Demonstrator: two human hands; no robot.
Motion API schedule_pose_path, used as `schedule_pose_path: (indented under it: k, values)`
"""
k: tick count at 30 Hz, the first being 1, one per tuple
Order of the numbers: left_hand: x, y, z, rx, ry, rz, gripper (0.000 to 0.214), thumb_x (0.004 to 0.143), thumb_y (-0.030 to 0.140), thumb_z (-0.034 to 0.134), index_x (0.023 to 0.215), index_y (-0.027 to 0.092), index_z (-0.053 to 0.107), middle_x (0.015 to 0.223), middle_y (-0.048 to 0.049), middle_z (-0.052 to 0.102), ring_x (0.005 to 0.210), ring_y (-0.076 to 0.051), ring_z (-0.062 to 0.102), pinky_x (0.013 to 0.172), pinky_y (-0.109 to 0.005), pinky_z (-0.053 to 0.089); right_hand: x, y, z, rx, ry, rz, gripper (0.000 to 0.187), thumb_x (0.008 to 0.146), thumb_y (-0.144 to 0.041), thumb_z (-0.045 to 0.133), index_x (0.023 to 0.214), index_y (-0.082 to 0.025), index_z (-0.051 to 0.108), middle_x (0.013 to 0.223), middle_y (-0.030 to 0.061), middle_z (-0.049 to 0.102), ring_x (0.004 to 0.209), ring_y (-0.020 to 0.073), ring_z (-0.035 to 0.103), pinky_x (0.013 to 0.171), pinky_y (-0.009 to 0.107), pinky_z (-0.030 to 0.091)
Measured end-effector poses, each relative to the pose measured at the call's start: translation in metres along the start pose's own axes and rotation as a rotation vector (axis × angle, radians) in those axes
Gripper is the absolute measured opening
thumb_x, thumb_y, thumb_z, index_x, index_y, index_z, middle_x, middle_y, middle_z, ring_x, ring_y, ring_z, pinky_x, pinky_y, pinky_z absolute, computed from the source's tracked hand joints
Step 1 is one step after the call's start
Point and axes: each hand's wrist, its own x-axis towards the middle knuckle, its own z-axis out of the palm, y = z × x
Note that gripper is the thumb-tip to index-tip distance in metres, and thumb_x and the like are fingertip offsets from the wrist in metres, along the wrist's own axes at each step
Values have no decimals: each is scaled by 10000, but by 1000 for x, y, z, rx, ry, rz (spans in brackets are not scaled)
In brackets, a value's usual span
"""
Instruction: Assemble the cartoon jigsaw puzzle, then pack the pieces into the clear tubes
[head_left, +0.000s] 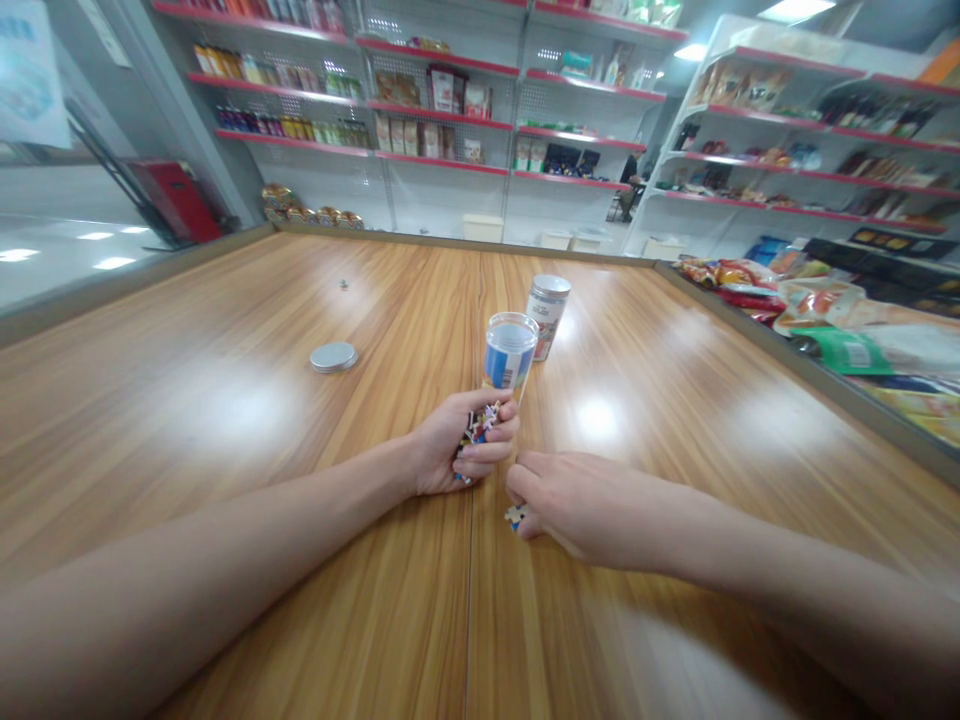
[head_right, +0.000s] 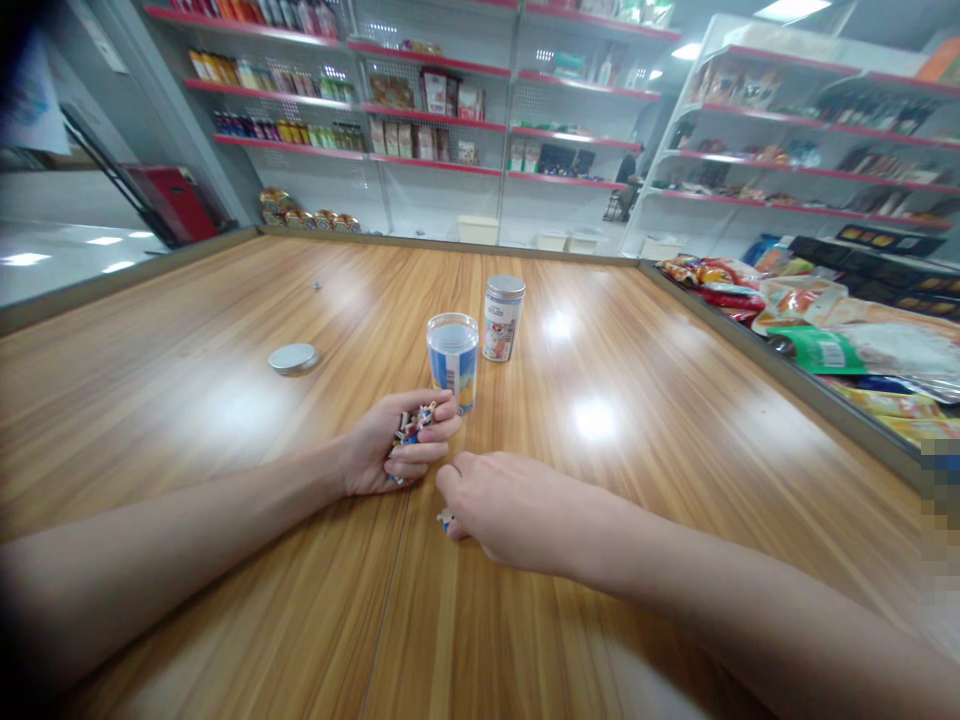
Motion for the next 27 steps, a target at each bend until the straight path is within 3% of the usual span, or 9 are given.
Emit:
schedule_pose_path:
  k: [8,12,15,20,27]
  values:
    - [1,-1,-1,-9,-16,5,356,1037,310,340,756,154,491,594,45,418,319,-35,300,248,-113,234,3,-21,16,-202,85,59,194,843,-47,492,1006,-133,553,903,88,631,723,204,609,615,317,466]
    - [1,0,0,-16,-3,18,375,1042,306,318,749,148,492,593,41,423,316,-34,302,244,-112,228,10,-29,22,-219,112,150,266,879,6,374,1025,-126,552,933,115,625,778,230,621,652,346,507]
    - [1,0,0,-21,7,21,379,1042,303,318,742,147,487,593,41,422,313,-32,301,241,-111,225,12,-30,26,-188,145,168,275,875,18,381,1032,-115,564,947,126,627,805,233,623,697,360,528]
    - [1,0,0,-20,-2,18,367,1039,306,331,746,149,487,592,43,417,311,-33,300,242,-112,242,11,-27,27,-51,220,117,280,910,12,385,1045,-119,592,1013,134,649,890,222,631,755,336,532]
    - [1,1,0,-27,-7,8,350,1034,307,349,752,151,488,596,45,409,321,-34,306,243,-107,241,10,-32,21,-59,175,13,286,960,-6,334,983,-86,608,1002,145,638,896,221,620,767,344,551]
